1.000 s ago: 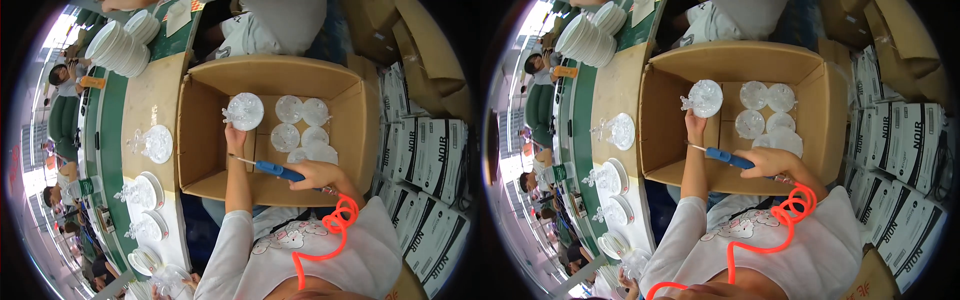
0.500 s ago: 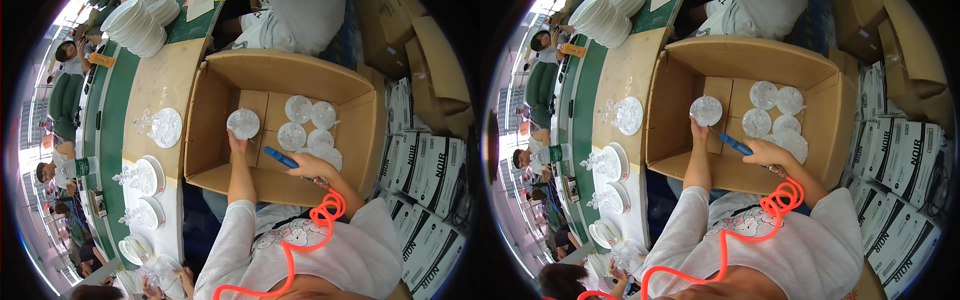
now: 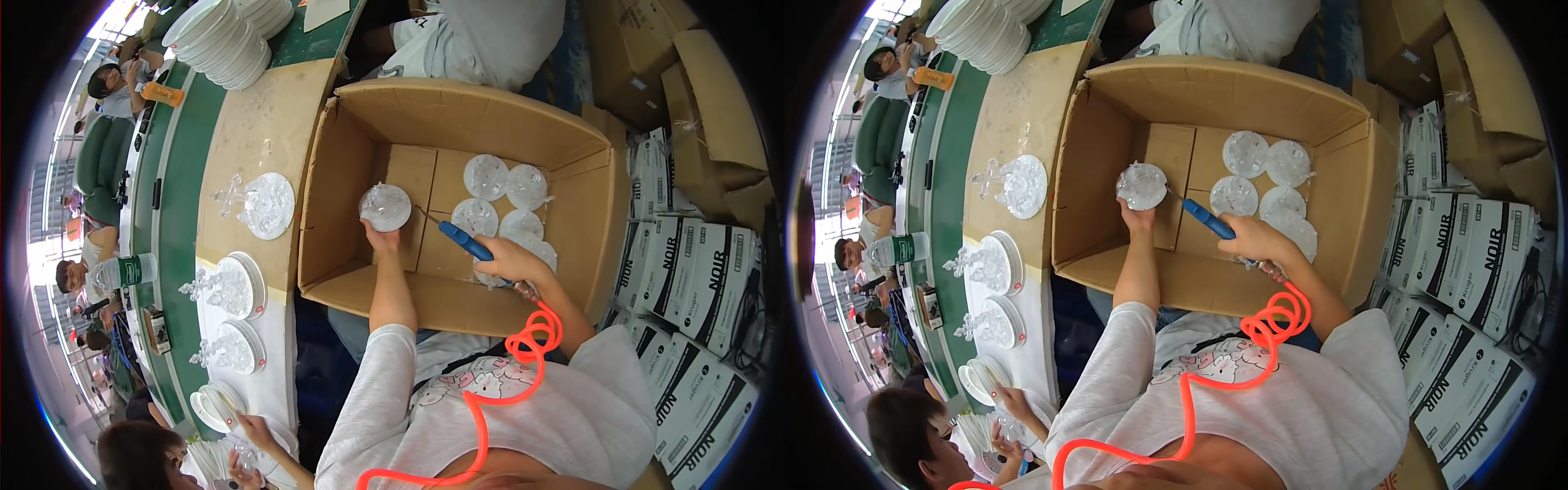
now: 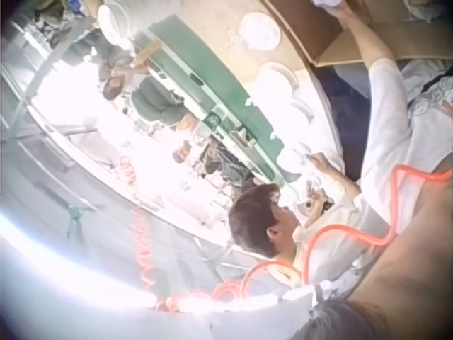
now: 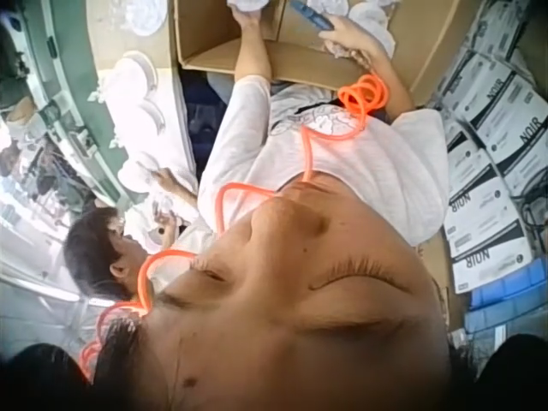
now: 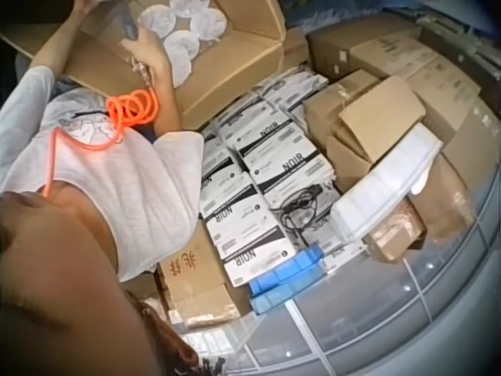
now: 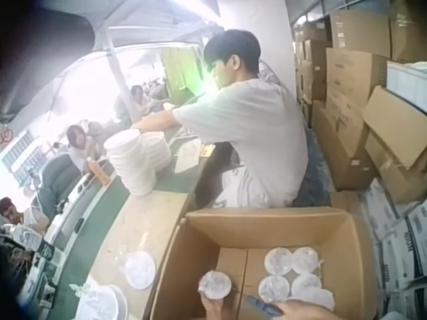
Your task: Using an air blow gun to clean dust off plastic light fixture components and placing them into a cardboard box.
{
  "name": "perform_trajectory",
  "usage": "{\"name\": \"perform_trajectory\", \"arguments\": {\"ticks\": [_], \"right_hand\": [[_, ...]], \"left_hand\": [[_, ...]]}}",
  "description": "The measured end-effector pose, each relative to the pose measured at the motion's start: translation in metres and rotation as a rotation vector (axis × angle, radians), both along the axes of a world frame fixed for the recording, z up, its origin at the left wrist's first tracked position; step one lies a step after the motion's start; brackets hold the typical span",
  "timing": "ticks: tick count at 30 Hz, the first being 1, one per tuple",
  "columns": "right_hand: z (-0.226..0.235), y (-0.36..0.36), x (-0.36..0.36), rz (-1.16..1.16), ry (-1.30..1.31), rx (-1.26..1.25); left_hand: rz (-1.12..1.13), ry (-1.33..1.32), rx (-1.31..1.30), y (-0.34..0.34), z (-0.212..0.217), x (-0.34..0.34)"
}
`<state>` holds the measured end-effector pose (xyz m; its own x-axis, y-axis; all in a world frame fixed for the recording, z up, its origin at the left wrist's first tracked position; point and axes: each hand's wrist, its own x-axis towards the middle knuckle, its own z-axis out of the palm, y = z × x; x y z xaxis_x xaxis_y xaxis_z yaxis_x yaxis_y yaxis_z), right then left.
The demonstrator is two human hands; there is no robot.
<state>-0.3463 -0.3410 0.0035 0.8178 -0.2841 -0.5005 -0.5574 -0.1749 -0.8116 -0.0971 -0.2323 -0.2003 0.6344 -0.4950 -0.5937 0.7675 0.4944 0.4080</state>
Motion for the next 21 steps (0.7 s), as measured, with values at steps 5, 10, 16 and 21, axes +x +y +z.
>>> {"name": "perform_trajectory", "arguments": {"ticks": [5, 10, 16, 21], "right_hand": [[0.004, 0.002, 0.003, 0.038, -0.016, 0.019], [0.009, 0.004, 0.004, 0.074, 0.023, 0.039], [0.002, 0.011, 0.006, 0.179, -0.022, 0.030], [0.011, 0.012, 0.008, 0.114, 0.014, -0.009]], "left_hand": [[-0.001, -0.042, -0.037, 0.004, -0.001, 0.005], [-0.017, -0.047, -0.006, 0.004, -0.004, 0.002], [-0.047, -0.058, 0.012, 0.004, -0.008, 0.003], [-0.078, -0.033, -0.019, 0.000, -0.003, -0.001]]}}
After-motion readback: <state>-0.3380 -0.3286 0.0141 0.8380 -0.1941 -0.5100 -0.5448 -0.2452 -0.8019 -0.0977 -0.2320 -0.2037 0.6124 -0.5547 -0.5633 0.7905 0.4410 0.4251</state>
